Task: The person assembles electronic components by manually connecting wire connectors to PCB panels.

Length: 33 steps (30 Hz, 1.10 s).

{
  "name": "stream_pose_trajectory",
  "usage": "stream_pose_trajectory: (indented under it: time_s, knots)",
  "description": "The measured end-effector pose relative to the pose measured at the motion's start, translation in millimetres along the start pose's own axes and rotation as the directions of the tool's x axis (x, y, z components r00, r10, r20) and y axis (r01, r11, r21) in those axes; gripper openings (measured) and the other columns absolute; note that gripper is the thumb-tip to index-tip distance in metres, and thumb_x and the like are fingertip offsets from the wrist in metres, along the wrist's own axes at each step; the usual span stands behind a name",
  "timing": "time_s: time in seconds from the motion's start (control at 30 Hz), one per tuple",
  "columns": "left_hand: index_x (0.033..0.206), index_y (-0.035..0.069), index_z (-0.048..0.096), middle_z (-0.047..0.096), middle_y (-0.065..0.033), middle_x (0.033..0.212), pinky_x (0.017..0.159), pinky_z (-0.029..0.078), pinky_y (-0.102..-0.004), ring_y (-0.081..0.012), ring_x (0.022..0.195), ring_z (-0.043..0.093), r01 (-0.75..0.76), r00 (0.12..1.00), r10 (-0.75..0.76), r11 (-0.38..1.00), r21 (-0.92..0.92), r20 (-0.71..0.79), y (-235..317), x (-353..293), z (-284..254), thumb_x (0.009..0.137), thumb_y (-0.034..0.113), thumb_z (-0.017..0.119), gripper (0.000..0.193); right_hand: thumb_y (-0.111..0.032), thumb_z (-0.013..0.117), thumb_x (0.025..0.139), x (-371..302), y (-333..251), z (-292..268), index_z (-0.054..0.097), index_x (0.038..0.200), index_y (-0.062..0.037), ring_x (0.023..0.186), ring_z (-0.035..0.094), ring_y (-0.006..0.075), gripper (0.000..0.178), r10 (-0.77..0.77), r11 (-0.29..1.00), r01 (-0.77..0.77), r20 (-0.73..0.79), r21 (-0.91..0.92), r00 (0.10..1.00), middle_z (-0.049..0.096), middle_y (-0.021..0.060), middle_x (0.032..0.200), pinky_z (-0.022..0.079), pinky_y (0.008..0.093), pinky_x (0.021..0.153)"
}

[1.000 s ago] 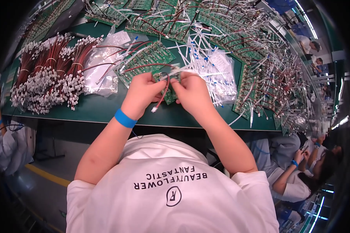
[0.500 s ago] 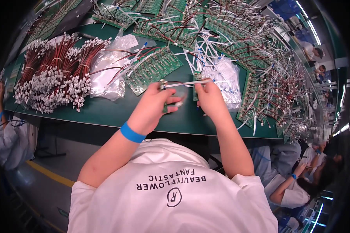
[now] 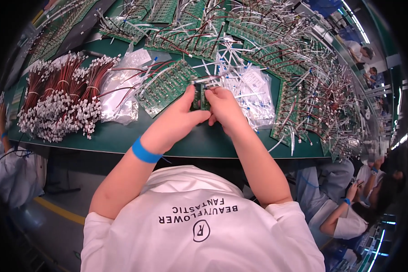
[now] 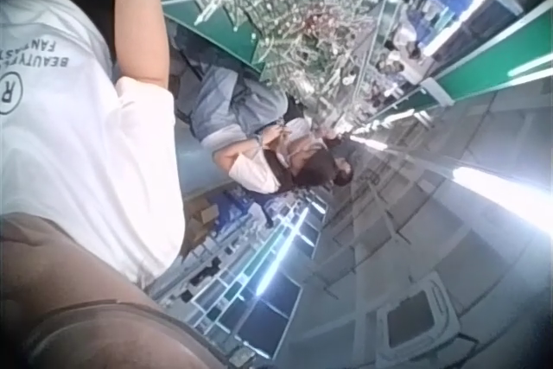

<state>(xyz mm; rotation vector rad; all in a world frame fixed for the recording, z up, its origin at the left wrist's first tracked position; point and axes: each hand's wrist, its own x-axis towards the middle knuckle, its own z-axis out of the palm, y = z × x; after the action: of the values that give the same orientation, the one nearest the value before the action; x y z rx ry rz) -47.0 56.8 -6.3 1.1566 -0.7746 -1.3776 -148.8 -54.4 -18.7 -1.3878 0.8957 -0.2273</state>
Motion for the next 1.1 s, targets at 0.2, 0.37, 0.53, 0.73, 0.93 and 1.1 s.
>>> stream_pose_trajectory:
  time_s: [0.2, 0.37, 0.53, 0.73, 0.93, 1.1]
  knots:
    - [0.119, 0.002, 0.049, 0.053, -0.013, 0.115, 0.08, 0.046, -0.031, -0.022, 0.102, 0.054, -0.152, 0.754, 0.539, 0.701, 0.697, -0.376, -36.5, -63.4, -31.4, 0.079, 0.005, 0.059, 0.041, -0.019, 0.042, 0.093, 16.1, 9.7, 13.7, 0.043, 0.112, 0.005, 0.05, 0.059, 0.0171, 0.031, -0.054, 0.999, 0.054, 0.014, -0.007, 0.998, 0.062, 0.0124, 0.083, 0.04, 0.0236, 0.036]
    - [0.108, -0.001, 0.053, 0.053, -0.0109, 0.106, 0.064, 0.044, -0.0289, -0.0203, 0.08, 0.053, -0.043, 0.411, 0.71, 0.641, 0.766, -0.571, -42.0, -58.7, -56.4, 0.076, 0.013, 0.067, 0.037, -0.016, 0.052, 0.087, 23.0, 14.1, 11.3, 0.048, 0.117, 0.0054, 0.05, 0.059, 0.016, 0.036, -0.323, 0.8, 0.322, 0.089, -0.505, 0.942, 0.056, 0.0141, 0.094, 0.045, 0.0258, 0.042]
    - [0.107, -0.004, 0.056, 0.057, -0.0133, 0.093, 0.058, 0.044, -0.03, -0.0203, 0.067, 0.053, 0.142, 0.58, 0.61, 0.578, 0.803, -0.541, -27.1, -38.7, -76.7, 0.076, 0.016, 0.068, 0.039, -0.014, 0.058, 0.078, 13.6, 17.7, 5.0, 0.054, 0.113, 0.0027, 0.102, 0.048, 0.0308, 0.039, -0.679, 0.35, 0.524, 0.176, -0.776, 0.713, 0.049, 0.0156, 0.11, 0.041, 0.038, 0.085]
    - [0.098, 0.001, 0.062, 0.059, -0.0137, 0.087, 0.065, 0.044, -0.0339, -0.0269, 0.075, 0.058, 0.162, 0.592, 0.649, 0.485, 0.859, -0.478, -23.5, -27.6, -88.5, 0.077, 0.008, 0.062, 0.023, -0.02, 0.058, 0.081, 19.3, 27.5, -28.0, 0.055, 0.111, -0.0006, 0.107, 0.046, 0.0294, 0.036, -0.756, 0.197, 0.483, 0.181, -0.853, 0.629, 0.05, 0.011, 0.116, 0.037, 0.0403, 0.088]
    - [0.093, 0.0, 0.063, 0.064, -0.0125, 0.089, 0.074, 0.045, -0.0338, -0.0269, 0.085, 0.06, -0.075, 0.367, 0.855, 0.421, 0.904, -0.367, -25.5, -12.3, -107.8, 0.083, 0.009, 0.054, 0.016, -0.008, 0.056, 0.08, 30.2, 28.2, -45.4, 0.059, 0.099, 0.0002, 0.098, 0.054, 0.032, 0.02, -0.872, 0.26, 0.601, 0.083, -0.756, 0.482, 0.057, 0.0145, 0.109, 0.04, 0.0407, 0.087]
    - [0.096, -0.001, 0.061, 0.064, -0.0123, 0.083, 0.067, 0.044, -0.0297, -0.0197, 0.075, 0.059, -0.118, 0.42, 0.69, 0.685, 0.719, -0.589, 6.1, -17.9, -103.8, 0.089, 0.013, 0.049, 0.019, -0.001, 0.054, 0.079, 15.8, 6.9, -28.9, 0.06, 0.103, -0.0037, 0.102, 0.055, 0.0296, 0.025, -0.914, 0.192, 0.613, 0.089, -0.766, 0.397, 0.055, 0.0152, 0.119, 0.036, 0.0386, 0.09]
